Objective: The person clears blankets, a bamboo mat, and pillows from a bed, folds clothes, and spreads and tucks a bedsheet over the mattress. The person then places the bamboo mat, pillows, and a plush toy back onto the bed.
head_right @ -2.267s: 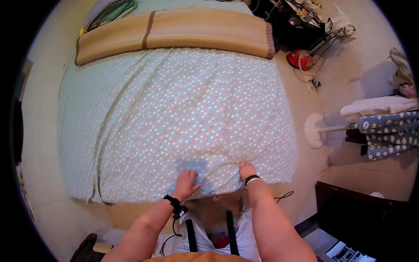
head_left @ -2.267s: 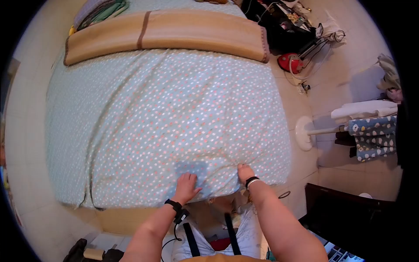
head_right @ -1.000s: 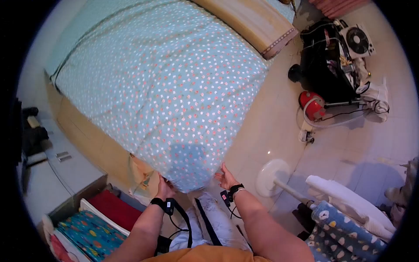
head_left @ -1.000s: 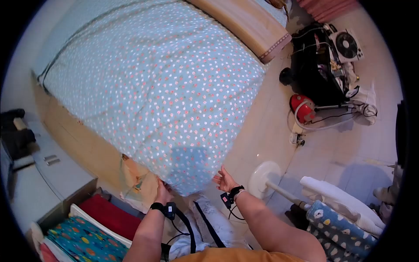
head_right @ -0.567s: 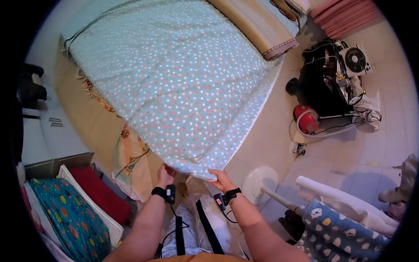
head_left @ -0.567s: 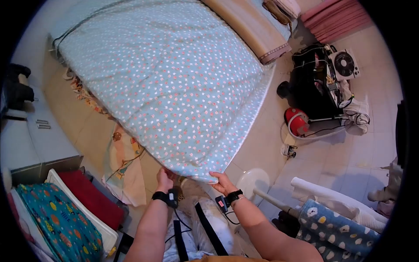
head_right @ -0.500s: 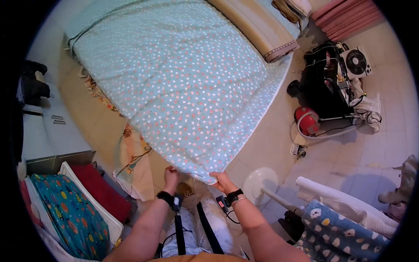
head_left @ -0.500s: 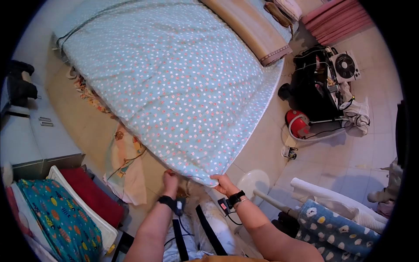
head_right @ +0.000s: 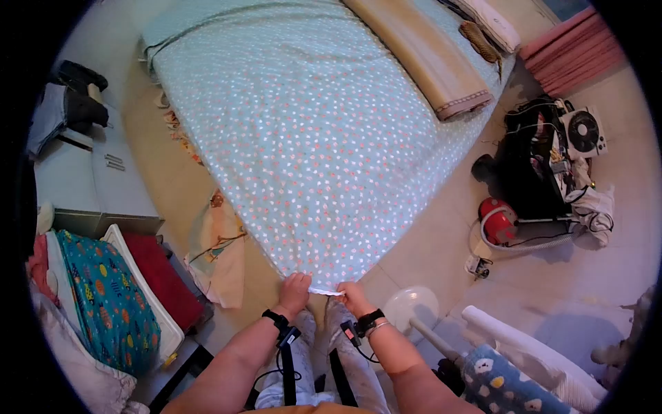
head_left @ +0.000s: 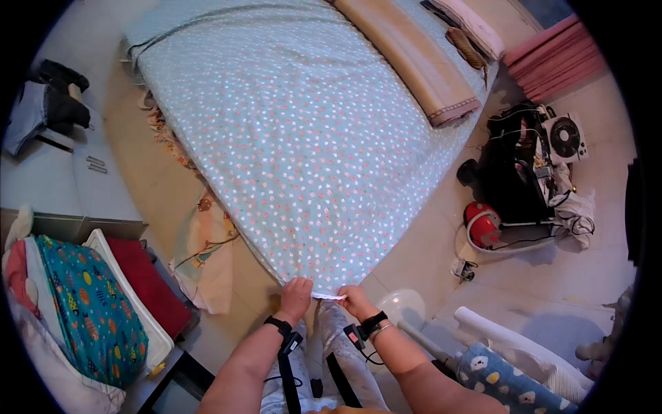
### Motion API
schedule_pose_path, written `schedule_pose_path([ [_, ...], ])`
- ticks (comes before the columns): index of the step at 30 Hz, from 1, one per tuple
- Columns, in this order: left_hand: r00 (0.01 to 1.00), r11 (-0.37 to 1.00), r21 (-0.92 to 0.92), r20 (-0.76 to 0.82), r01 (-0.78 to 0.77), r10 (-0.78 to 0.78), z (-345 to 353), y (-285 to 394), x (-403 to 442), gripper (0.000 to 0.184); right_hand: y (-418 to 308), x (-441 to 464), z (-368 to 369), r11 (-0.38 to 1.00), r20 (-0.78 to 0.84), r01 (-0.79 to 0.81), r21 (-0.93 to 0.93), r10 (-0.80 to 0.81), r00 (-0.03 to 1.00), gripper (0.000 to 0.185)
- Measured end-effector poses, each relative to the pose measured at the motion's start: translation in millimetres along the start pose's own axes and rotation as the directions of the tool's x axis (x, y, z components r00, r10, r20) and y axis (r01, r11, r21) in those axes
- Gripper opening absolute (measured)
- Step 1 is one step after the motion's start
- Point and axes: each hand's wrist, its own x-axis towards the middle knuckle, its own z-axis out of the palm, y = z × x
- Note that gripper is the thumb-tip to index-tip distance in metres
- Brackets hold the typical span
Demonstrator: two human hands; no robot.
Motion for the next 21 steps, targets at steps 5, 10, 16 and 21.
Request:
schedule_pose_path([
  [5,0.981,0.998,-0.045,0.191,0.033,-0.024,-0.3,21.2,-31.9,0.018,22.7,50.5,-69.9,-0.356,0.36,0.217,-0.909,-0.409,0.838,0.013],
  [10,0.828,0.998,0.004,0.557,0.067,-0.058,33.4,61.2,-44.8,0.018,23.4,-25.2,-116.8,0.884,-0.271,0.291,-0.367,-0.4,0.875,0.026],
  [16,0.811,0.985,0.132,0.559,0.115,-0.17,74.2,31.1,-29.3,0.02,-11.1,111.4,-179.3,0.982,0.09,0.057,0.18,-0.074,0.993,0.038],
  [21,0.728,0.949,0.277,0.618,0.15,-0.296,92.3,20.0,-20.8,0.023,-103.0,101.2,-139.2,0.958,-0.141,0.249,-0.14,-0.269,0.953,0.026],
])
